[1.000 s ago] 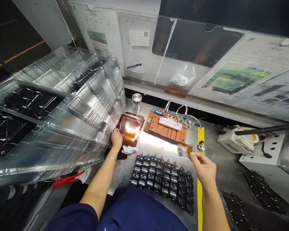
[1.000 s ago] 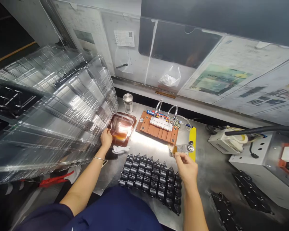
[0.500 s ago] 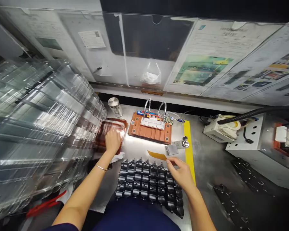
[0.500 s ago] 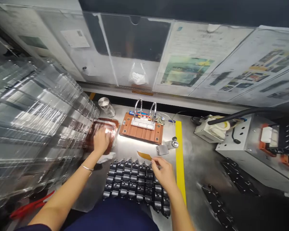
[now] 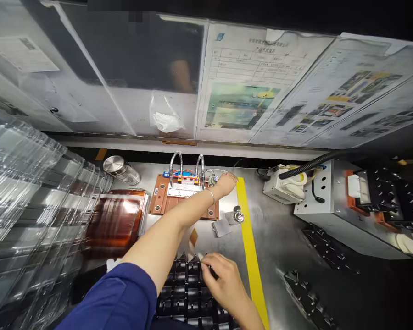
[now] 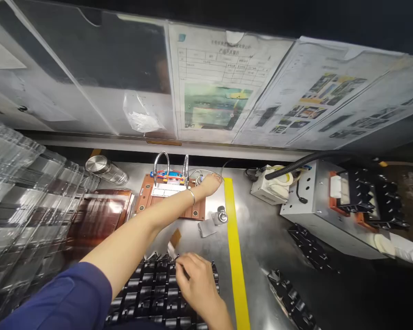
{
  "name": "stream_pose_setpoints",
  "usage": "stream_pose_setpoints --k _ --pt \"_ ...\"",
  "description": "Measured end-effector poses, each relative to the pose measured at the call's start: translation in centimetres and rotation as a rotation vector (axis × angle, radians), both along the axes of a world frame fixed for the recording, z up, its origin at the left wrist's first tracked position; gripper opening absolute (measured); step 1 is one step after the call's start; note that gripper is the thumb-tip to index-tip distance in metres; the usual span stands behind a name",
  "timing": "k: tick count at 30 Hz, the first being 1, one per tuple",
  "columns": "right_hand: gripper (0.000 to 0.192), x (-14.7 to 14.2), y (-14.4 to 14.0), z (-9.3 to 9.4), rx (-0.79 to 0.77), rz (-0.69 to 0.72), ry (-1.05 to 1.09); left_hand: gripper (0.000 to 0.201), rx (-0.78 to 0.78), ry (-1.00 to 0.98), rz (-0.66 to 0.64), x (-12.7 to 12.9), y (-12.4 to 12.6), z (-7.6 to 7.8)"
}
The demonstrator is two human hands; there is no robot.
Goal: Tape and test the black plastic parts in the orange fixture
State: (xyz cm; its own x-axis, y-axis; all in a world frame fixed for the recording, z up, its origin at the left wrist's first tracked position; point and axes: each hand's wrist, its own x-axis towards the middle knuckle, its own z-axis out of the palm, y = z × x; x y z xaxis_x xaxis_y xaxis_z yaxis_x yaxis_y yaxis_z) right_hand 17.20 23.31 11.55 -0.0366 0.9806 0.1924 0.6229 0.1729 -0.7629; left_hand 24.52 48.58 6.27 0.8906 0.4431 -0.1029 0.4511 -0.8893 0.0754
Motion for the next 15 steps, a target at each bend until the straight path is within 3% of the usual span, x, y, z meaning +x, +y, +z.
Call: stream_pose_setpoints --k 5,8,10,12,15 --pt "0.015 0.2 0.5 -0.6 -0.032 -0.001 0.036 0.029 -0.063 0.018 -0.149 -1.1 0.3 -0.5" --pt "0.017 0.5 0.9 0.0 -0.046 0.059 -0.001 0.029 -0.104 0.003 -0.224 -2.8 -0.9 0.3" --pt "0.018 0.8 1.4 0.3 -0.032 0.094 -0.031 0.029 -0.206 -0.067 -0.192 -4.9 -2.0 1.2" --pt "0.018 1.4 2.2 0.1 -0.008 0.057 0.003 0.028 -0.475 -0.120 -0.108 -8.2 -3.2 2.1" --pt "0.016 2.3 4.4 -1.9 -0.043 -0.181 0.227 0.049 -1.125 -0.078 0.064 -15.6 -4.1 2.5"
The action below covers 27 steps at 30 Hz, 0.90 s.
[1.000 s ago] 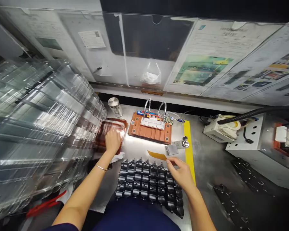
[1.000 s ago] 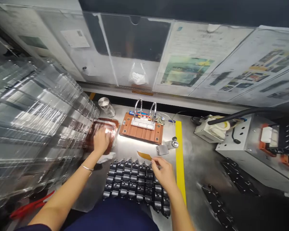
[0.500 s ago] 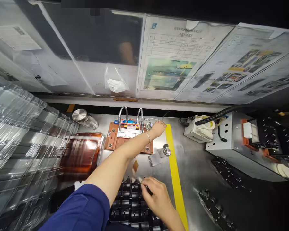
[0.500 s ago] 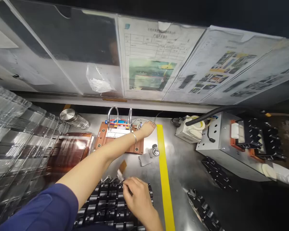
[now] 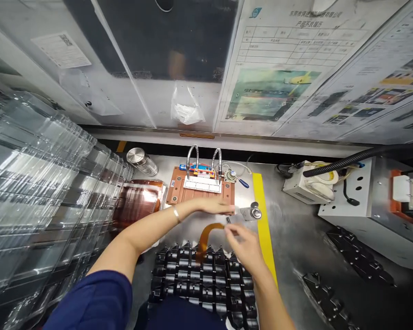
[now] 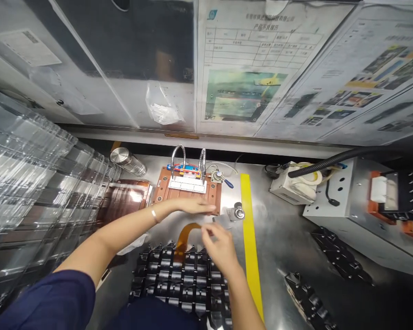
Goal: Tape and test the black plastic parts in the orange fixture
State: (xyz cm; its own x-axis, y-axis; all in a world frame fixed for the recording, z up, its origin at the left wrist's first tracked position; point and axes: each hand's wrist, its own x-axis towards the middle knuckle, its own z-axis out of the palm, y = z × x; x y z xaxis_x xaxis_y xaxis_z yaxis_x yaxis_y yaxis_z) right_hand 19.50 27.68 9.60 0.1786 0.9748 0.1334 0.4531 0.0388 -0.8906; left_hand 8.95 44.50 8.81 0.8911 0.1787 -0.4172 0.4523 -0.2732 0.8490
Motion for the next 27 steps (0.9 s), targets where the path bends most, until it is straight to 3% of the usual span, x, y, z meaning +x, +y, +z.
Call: stream_pose_setpoints --k 2,3,4,6,7,8,10,13,17,27 --pt "0.021 0.4 1.9 -2.5 -0.067 -0.196 0.220 0.056 -0.316 0.081 0.233 -5.5 0.2 -0.7" --pt "0.025 0.6 2.8 -3.9 -0.095 -0.276 0.335 0.053 -0.338 0.102 0.433 -8.2 0.6 -1.3" --pt "0.029 0.6 3.7 -5.2 -0.124 -0.328 0.444 0.048 -0.266 0.123 0.674 -10.5 1.0 -2.0" --pt "0.033 0.6 5.2 -7.6 -0.197 -0.319 0.635 0.036 0.046 0.196 1.111 -13.9 2.1 -3.6" --pt "0.033 0.6 5.7 -8.5 -0.242 -0.266 0.705 0.033 0.199 0.248 1.241 -14.9 2.5 -4.4" --pt "0.033 0.5 6.1 -9.2 -0.289 -0.193 0.750 0.032 0.296 0.308 1.291 -15.4 2.9 -5.0" --pt "0.032 0.6 6.6 -10.0 -0.364 -0.051 0.774 0.037 0.289 0.391 1.212 -15.1 3.3 -6.0" --pt "0.031 0.9 6.9 -10.3 -0.420 0.038 0.725 0.056 0.190 0.464 1.087 -13.3 3.1 -6.7" --pt "0.030 1.3 7.0 -10.5 -0.470 0.044 0.655 0.062 0.264 0.526 1.111 -11.8 2.5 -7.0" --pt "0.029 1.5 6.4 -10.1 -0.408 0.022 0.588 0.061 0.287 0.495 1.127 -11.9 0.6 -8.0"
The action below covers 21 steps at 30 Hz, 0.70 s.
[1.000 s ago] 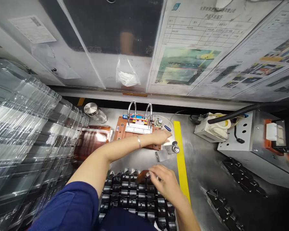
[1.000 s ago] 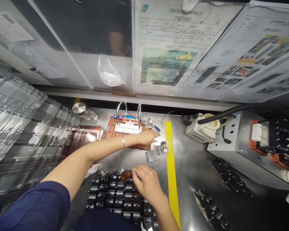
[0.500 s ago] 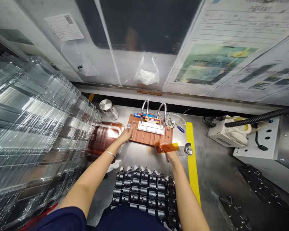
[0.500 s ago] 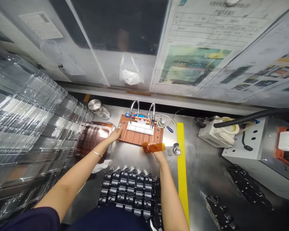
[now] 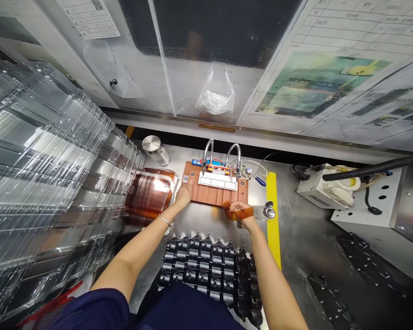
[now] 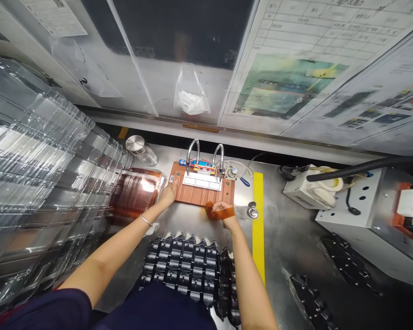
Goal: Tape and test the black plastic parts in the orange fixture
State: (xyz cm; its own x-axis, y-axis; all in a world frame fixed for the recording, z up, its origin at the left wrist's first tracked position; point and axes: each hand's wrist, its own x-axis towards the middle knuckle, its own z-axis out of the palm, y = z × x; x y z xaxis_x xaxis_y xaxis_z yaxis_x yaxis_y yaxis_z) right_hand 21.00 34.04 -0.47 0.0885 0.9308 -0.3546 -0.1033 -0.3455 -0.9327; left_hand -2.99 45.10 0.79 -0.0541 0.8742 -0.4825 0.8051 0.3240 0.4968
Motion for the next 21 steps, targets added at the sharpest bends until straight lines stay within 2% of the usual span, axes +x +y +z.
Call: stream_pose_setpoints --k 5,10,14,18,21 --pt "0.036 0.2 1.1 0.6 0.011 -0.026 -0.024 0.061 0.001 -0.027 0.023 0.5 0.1 0.3" --pt "0.032 0.2 2.3 1.2 0.000 -0.021 -0.021 0.062 0.018 -0.062 0.049 0.8 0.5 0.2" --pt "0.027 0.0 2.0 2.1 -0.030 0.073 -0.009 0.061 0.028 -0.055 0.022 0.5 0.5 -0.4" --pt "0.017 -0.1 0.3 4.1 -0.014 0.259 -0.080 0.060 0.057 -0.033 -0.014 0.3 0.7 -0.9" --pt "0.009 -0.3 -1.2 5.9 0.076 0.396 -0.240 0.059 0.033 0.020 -0.086 -0.1 1.2 0.4"
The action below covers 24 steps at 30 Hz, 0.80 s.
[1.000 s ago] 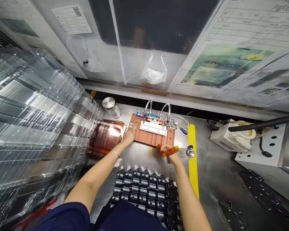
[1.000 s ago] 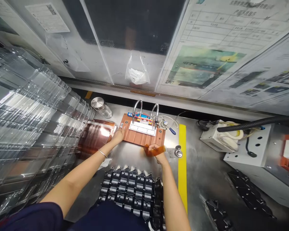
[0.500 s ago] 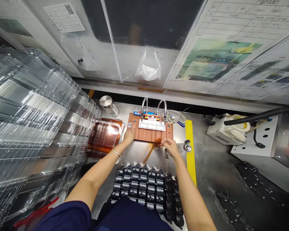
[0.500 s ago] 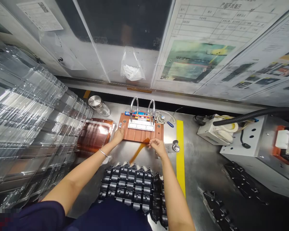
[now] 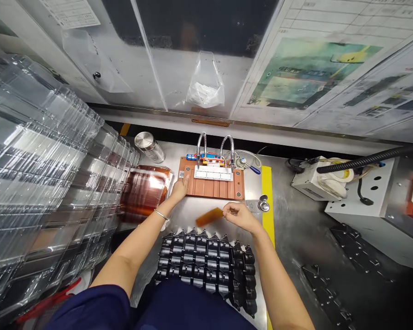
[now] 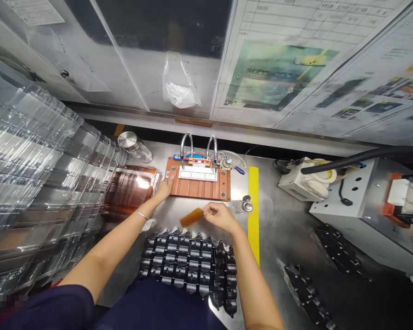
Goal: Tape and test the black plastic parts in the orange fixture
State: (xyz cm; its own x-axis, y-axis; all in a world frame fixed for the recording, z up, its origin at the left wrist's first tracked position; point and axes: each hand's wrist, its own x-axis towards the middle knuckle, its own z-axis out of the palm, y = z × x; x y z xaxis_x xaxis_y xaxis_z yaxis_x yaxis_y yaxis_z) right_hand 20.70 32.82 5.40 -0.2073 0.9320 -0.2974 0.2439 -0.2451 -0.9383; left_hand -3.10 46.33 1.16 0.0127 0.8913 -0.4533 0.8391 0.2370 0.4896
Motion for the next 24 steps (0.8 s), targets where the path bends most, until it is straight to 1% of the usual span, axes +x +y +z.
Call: stream_pose_setpoints --k 1,3,5,6,7,8,9,10,11,12,13,14,15,17,18,21,24 --pt "0.009 -0.1 -0.4 0.5 0.046 0.017 -0.046 0.056 -0.002 0.043 -0.029 -0.2 0.2 0.9" --pt "0.010 -0.4 -0.6 0.9 0.121 -0.018 -0.095 0.049 0.064 0.131 -0.080 -0.7 0.2 3.0" --pt "0.011 -0.4 -0.2 0.6 0.160 -0.135 -0.081 0.042 0.198 0.128 -0.100 -1.1 -0.4 5.0" --pt "0.013 -0.2 0.3 0.1 0.178 -0.225 -0.069 0.040 0.256 0.083 -0.089 -1.3 -1.0 5.6" --pt "0.015 0.0 0.9 -0.4 0.207 -0.325 -0.071 0.039 0.293 0.024 -0.057 -1.4 -1.7 5.9" --pt "0.017 0.4 1.6 -1.1 0.251 -0.426 -0.099 0.038 0.308 -0.029 0.006 -1.4 -2.5 5.7" --pt "0.018 0.8 2.2 -1.9 0.306 -0.522 -0.155 0.038 0.300 -0.067 0.094 -1.3 -3.3 5.2" --pt "0.019 1.2 2.8 -2.7 0.362 -0.608 -0.223 0.040 0.260 -0.092 0.191 -1.2 -4.0 4.4" --pt "0.019 1.5 3.4 -3.5 0.401 -0.672 -0.277 0.042 0.190 -0.119 0.276 -0.9 -4.6 3.4" --pt "0.018 1.8 3.8 -4.2 0.411 -0.710 -0.293 0.045 0.100 -0.163 0.332 -0.6 -5.1 2.4" --pt "0.018 2.1 4.1 -5.0 0.392 -0.726 -0.263 0.049 0.004 -0.225 0.360 -0.2 -5.4 1.4" --pt "0.018 2.2 4.2 -5.6 0.352 -0.724 -0.191 0.052 -0.074 -0.296 0.368 0.3 -5.6 0.6" --pt "0.019 2.3 4.2 -6.0 0.306 -0.708 -0.099 0.055 -0.117 -0.360 0.369 0.7 -5.6 -0.1" --pt "0.018 2.4 4.0 -6.6 0.237 -0.667 0.042 0.059 -0.099 -0.431 0.368 1.2 -5.3 -1.0" --pt "0.017 2.3 3.8 -6.6 0.225 -0.657 0.067 0.060 -0.068 -0.433 0.363 1.3 -5.1 -1.2" --pt "0.016 1.6 2.8 -6.4 0.224 -0.637 0.052 0.058 0.026 -0.408 0.320 0.6 -4.2 -1.6" --pt "0.017 0.5 2.0 -6.3 0.242 -0.606 0.044 0.057 0.055 -0.393 0.299 -0.6 -3.4 -1.5"
